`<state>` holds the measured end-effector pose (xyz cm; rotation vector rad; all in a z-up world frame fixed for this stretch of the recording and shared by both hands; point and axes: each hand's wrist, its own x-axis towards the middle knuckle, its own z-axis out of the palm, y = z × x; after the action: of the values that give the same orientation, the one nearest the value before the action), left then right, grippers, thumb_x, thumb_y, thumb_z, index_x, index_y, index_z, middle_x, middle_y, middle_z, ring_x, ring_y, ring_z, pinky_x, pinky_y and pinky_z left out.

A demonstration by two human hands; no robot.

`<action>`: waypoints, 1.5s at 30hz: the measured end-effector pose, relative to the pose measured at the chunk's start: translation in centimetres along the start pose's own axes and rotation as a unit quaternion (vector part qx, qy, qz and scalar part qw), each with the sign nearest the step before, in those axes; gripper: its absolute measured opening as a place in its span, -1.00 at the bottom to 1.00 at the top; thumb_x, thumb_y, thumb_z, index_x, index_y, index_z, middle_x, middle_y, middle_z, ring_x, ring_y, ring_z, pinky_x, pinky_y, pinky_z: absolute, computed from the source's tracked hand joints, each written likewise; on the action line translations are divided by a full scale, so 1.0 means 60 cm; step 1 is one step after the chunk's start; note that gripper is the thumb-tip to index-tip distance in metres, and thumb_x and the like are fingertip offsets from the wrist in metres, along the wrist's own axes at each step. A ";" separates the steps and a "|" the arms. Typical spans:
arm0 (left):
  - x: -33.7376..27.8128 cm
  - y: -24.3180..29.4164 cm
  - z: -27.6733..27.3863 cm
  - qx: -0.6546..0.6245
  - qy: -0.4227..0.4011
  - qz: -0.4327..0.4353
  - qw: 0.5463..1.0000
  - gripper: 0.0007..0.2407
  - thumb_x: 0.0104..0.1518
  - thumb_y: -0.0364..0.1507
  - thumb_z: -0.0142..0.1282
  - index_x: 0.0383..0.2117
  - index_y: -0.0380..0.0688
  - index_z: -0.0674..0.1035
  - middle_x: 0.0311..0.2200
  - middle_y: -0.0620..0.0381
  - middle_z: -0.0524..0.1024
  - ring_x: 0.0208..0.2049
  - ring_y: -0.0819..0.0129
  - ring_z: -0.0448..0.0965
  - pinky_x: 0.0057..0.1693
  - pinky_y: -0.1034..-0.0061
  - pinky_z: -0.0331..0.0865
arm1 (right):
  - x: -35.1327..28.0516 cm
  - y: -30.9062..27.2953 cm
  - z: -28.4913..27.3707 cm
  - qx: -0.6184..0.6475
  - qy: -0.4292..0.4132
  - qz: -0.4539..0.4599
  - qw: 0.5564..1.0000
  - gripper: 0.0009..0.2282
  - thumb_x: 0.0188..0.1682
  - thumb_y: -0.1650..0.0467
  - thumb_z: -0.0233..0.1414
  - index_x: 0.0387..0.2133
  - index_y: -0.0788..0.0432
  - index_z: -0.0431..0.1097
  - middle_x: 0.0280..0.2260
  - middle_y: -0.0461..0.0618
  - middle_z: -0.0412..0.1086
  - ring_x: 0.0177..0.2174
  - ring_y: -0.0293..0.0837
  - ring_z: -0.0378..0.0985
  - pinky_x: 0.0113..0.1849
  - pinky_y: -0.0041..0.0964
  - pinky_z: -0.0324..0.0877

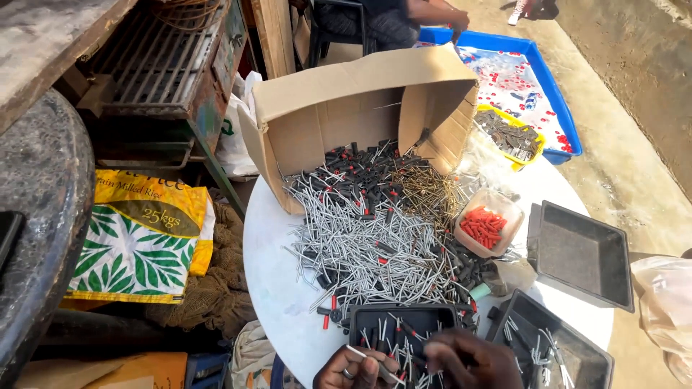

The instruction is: Sorting small electronic components from a large pile into a black tray

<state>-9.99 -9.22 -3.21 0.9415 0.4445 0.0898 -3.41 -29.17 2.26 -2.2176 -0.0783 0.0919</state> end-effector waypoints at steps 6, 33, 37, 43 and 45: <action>-0.011 0.013 0.017 -0.086 0.059 -0.013 0.994 -0.75 -0.03 -0.45 0.33 -0.46 -0.56 0.68 -0.52 -0.51 0.79 -0.63 -0.08 0.73 -0.41 0.26 0.61 | 0.173 -0.127 -0.019 -0.246 -0.133 -0.235 0.931 -0.84 0.01 0.31 0.05 -0.21 -0.10 0.57 -0.34 -0.15 0.50 -0.39 -0.02 0.62 -0.37 -0.10 0.38; -0.005 0.039 0.093 -0.147 -0.007 0.000 0.989 -0.74 0.06 -0.41 0.29 -0.39 -0.51 0.60 -0.50 -0.46 0.67 -0.67 0.06 0.59 -0.49 0.37 0.48 | -0.064 -0.060 -0.025 -0.129 0.064 -0.218 0.965 -0.90 -0.15 0.27 0.17 -0.40 -0.31 0.61 -0.65 -0.41 0.54 -0.68 -0.48 0.48 -0.54 -0.60 0.33; -0.009 0.033 0.102 -0.100 0.001 0.040 0.994 -0.74 0.04 -0.39 0.32 -0.49 -0.45 0.57 -0.51 -0.39 0.69 -0.70 0.15 0.60 -0.49 0.41 0.53 | -0.068 -0.076 -0.015 -0.118 0.084 -0.223 0.964 -0.92 -0.15 0.28 0.18 -0.42 -0.19 0.62 -0.55 -0.36 0.62 -0.63 -0.42 0.63 -0.52 -0.54 0.43; -0.012 0.024 0.087 -0.044 0.048 0.119 0.991 -0.76 -0.03 -0.41 0.40 -0.60 -0.36 0.57 -0.60 -0.35 0.73 -0.78 0.13 0.62 -0.58 0.49 0.46 | -0.092 -0.085 0.041 -0.082 0.203 -0.140 0.966 -0.83 -0.27 0.47 0.30 -0.43 -0.07 0.58 -0.60 -0.29 0.59 -0.59 -0.47 0.59 -0.45 -0.59 0.40; -0.020 0.036 0.076 -0.007 0.056 0.114 0.992 -0.78 -0.02 -0.40 0.38 -0.58 -0.34 0.59 -0.61 -0.29 0.76 -0.76 0.16 0.64 -0.55 0.49 0.49 | -0.091 -0.074 0.054 -0.096 0.211 -0.154 0.960 -0.84 -0.27 0.45 0.30 -0.45 -0.08 0.57 -0.63 -0.32 0.57 -0.62 -0.48 0.57 -0.48 -0.59 0.37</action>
<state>-8.94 -11.73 1.20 0.9731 0.4387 0.3542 -9.26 -24.42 4.05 -2.3410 -0.2024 -0.5810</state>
